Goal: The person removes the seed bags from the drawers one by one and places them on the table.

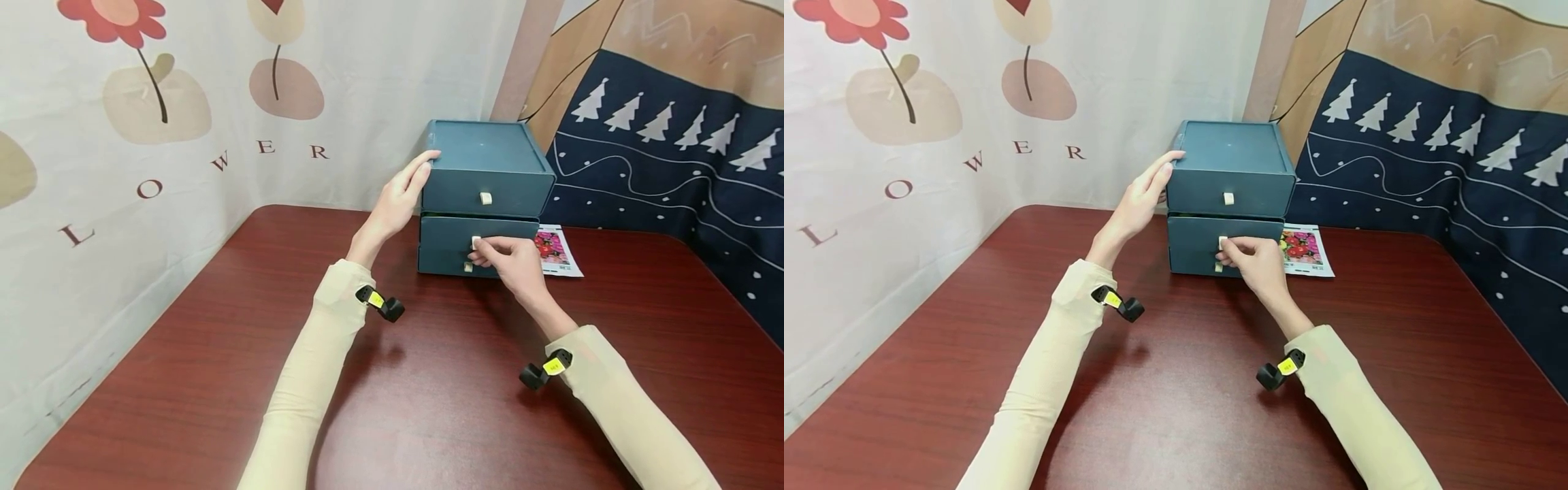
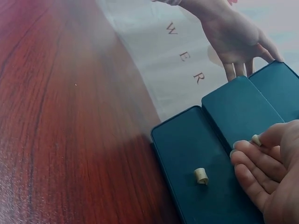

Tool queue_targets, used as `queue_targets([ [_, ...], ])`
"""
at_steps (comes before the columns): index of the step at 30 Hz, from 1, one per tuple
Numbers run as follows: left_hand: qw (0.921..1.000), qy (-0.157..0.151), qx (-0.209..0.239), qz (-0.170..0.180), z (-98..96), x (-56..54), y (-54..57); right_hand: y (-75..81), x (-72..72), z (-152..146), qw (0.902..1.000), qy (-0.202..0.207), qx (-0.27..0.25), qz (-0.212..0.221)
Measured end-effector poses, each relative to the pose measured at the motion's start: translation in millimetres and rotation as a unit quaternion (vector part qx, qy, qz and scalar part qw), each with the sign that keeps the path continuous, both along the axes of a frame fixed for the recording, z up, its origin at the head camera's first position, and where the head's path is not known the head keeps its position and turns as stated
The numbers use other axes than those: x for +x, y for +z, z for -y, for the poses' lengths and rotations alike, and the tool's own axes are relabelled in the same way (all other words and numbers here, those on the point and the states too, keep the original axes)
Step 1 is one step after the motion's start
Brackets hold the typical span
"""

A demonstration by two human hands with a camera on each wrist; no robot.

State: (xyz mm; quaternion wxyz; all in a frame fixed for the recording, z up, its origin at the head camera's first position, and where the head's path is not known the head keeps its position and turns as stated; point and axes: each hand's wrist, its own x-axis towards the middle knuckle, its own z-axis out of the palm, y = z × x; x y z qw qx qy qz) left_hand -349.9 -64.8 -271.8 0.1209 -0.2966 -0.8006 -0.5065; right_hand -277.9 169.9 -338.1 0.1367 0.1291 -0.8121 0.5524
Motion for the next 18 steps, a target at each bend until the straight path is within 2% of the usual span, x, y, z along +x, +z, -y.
queue_targets([
  [10, 1.0, -0.003, 0.0, 0.003, -0.8, 0.0, 0.6, 1.1, 4.7, -0.5, 0.9949, 0.028, -0.082, 0.053],
  [18, 1.0, -0.002, -0.003, 0.002, -0.2, -0.6, 0.3, 1.0, 8.6, -0.7, 0.9897, 0.037, -0.108, 0.086],
])
